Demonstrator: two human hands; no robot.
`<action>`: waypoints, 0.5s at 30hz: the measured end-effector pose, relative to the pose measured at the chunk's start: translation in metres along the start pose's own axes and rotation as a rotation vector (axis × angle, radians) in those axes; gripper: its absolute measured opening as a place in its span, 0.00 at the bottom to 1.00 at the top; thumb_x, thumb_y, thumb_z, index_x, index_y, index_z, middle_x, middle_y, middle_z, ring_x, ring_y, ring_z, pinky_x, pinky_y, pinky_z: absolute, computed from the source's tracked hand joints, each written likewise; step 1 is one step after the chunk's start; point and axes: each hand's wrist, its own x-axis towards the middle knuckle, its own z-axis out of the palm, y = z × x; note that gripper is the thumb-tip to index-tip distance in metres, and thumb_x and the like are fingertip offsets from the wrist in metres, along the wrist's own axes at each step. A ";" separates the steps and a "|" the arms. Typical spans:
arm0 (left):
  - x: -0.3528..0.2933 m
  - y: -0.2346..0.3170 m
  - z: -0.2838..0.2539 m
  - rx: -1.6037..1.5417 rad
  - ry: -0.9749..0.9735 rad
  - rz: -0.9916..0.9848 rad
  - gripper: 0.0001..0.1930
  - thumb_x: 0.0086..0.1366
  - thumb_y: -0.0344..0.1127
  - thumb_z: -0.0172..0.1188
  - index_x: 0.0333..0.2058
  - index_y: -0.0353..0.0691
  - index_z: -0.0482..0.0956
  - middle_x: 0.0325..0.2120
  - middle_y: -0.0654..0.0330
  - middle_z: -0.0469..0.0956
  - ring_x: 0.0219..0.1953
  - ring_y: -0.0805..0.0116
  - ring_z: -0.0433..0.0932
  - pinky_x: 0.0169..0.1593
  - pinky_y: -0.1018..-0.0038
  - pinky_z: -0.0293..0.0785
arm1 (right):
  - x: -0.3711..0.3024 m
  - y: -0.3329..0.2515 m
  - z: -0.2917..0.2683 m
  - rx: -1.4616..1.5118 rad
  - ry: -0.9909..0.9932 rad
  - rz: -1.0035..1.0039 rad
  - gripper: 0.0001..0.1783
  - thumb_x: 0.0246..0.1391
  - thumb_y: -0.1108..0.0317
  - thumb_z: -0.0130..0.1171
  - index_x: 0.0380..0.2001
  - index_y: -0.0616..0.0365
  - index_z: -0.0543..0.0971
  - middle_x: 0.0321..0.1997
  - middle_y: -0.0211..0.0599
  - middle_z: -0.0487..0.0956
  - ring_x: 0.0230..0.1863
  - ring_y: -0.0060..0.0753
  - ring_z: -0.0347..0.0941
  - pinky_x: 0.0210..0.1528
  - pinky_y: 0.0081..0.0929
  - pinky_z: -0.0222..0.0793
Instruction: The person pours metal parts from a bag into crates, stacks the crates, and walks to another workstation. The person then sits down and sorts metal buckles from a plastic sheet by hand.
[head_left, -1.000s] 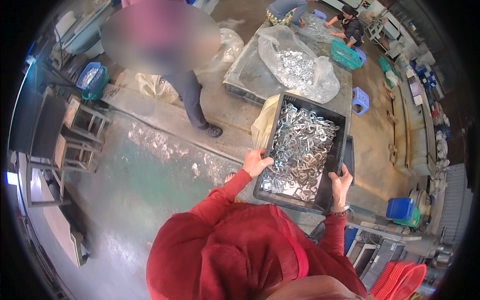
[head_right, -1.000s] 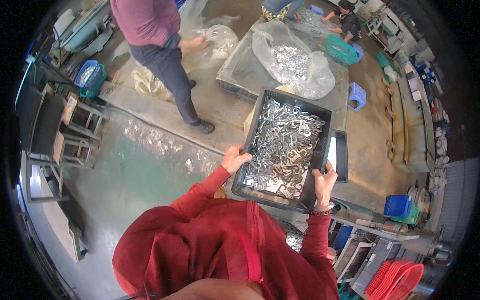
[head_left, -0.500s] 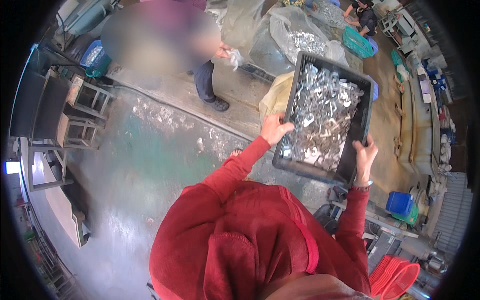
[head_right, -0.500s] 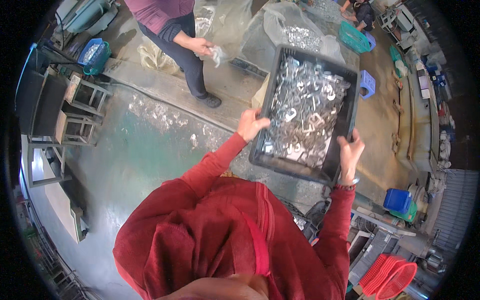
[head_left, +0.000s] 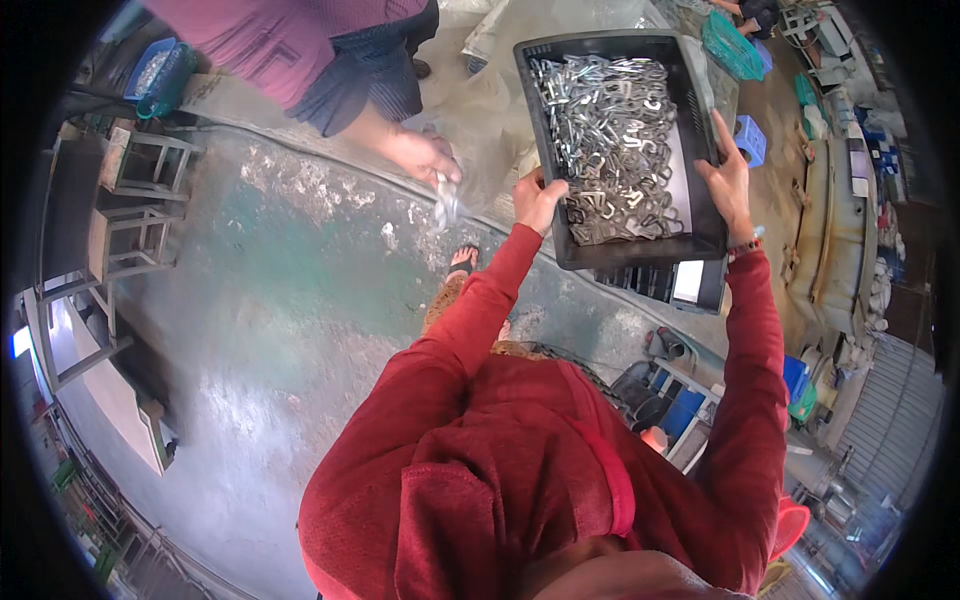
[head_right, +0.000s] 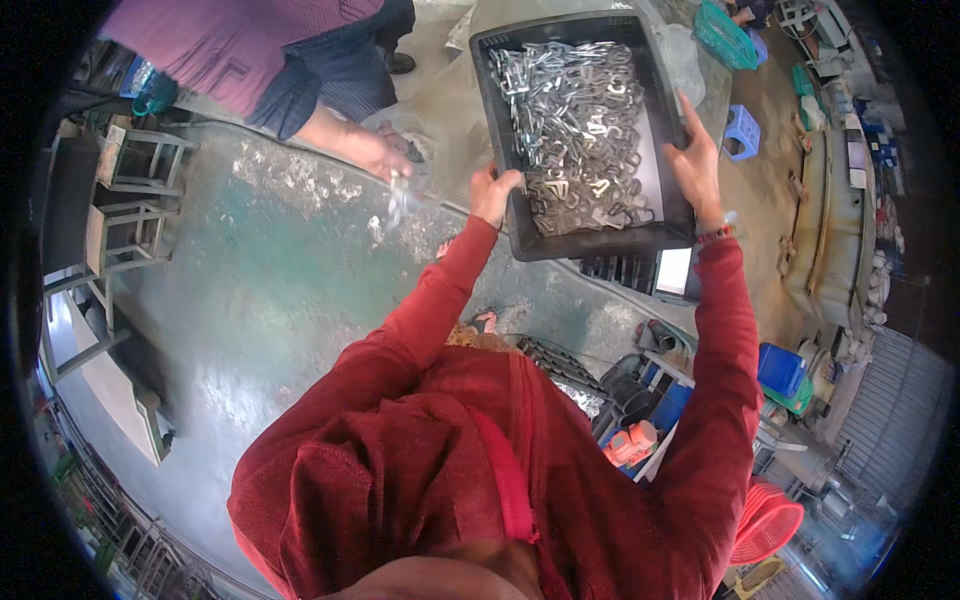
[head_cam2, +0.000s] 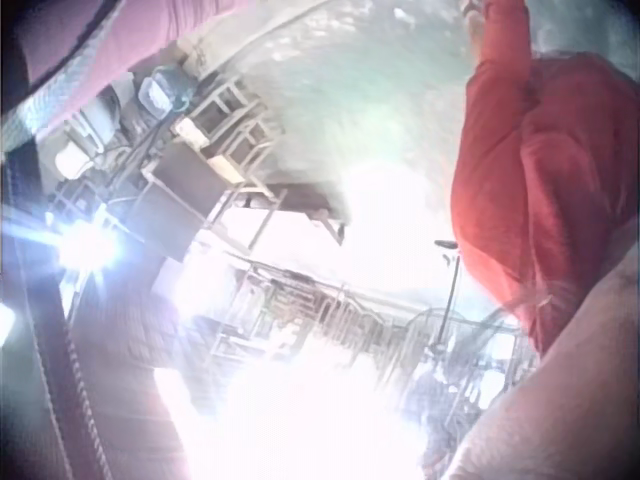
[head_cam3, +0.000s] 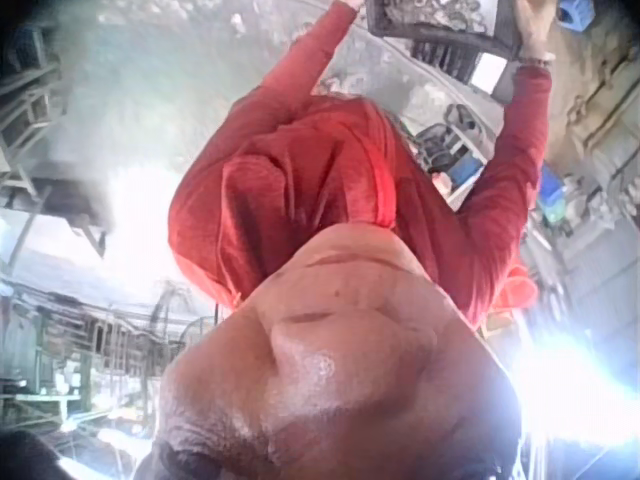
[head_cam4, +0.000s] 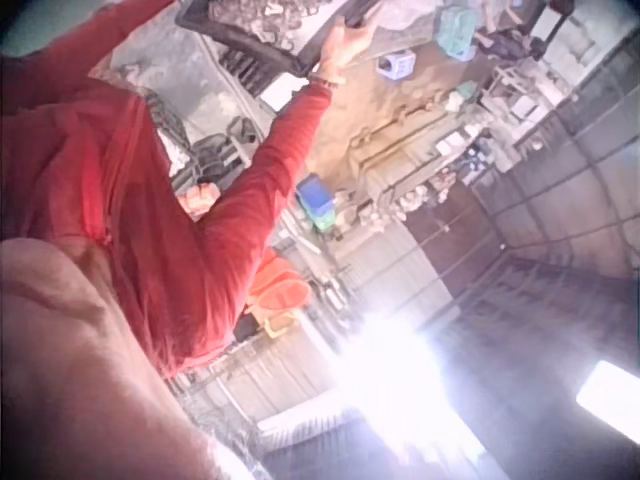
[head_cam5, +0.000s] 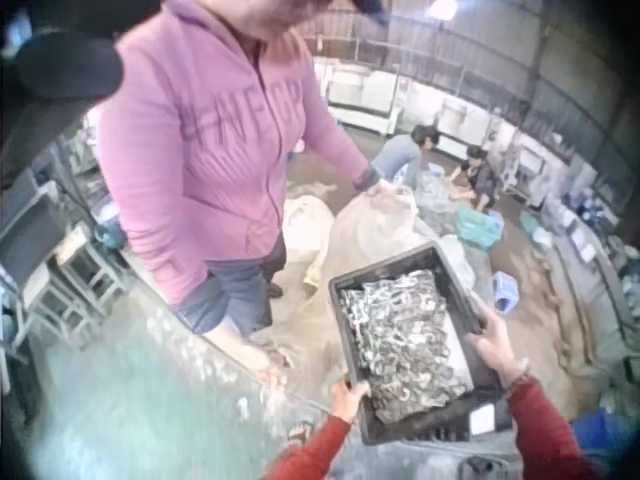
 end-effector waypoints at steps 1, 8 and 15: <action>0.012 -0.016 -0.003 -0.004 0.003 -0.014 0.15 0.39 0.38 0.54 0.23 0.29 0.74 0.18 0.58 0.73 0.21 0.73 0.69 0.27 0.76 0.65 | 0.017 0.013 0.012 0.018 -0.069 -0.020 0.39 0.32 0.84 0.48 0.55 0.58 0.58 0.52 0.41 0.64 0.47 0.25 0.63 0.47 0.19 0.59; 0.054 -0.102 -0.017 -0.201 0.188 -0.416 0.22 0.53 0.50 0.50 0.29 0.31 0.74 0.22 0.58 0.73 0.20 0.70 0.68 0.28 0.77 0.64 | 0.116 0.082 0.088 -0.343 -0.462 -0.065 0.35 0.33 0.76 0.46 0.53 0.56 0.60 0.40 0.54 0.73 0.41 0.35 0.71 0.44 0.24 0.62; 0.074 -0.015 -0.090 -0.849 -0.116 -1.174 0.14 0.57 0.42 0.43 0.24 0.37 0.68 0.18 0.62 0.61 0.21 0.71 0.60 0.31 0.79 0.63 | 0.195 0.118 0.178 -0.598 -1.101 0.084 0.27 0.24 0.69 0.50 0.38 0.62 0.71 0.24 0.44 0.75 0.23 0.38 0.71 0.23 0.32 0.66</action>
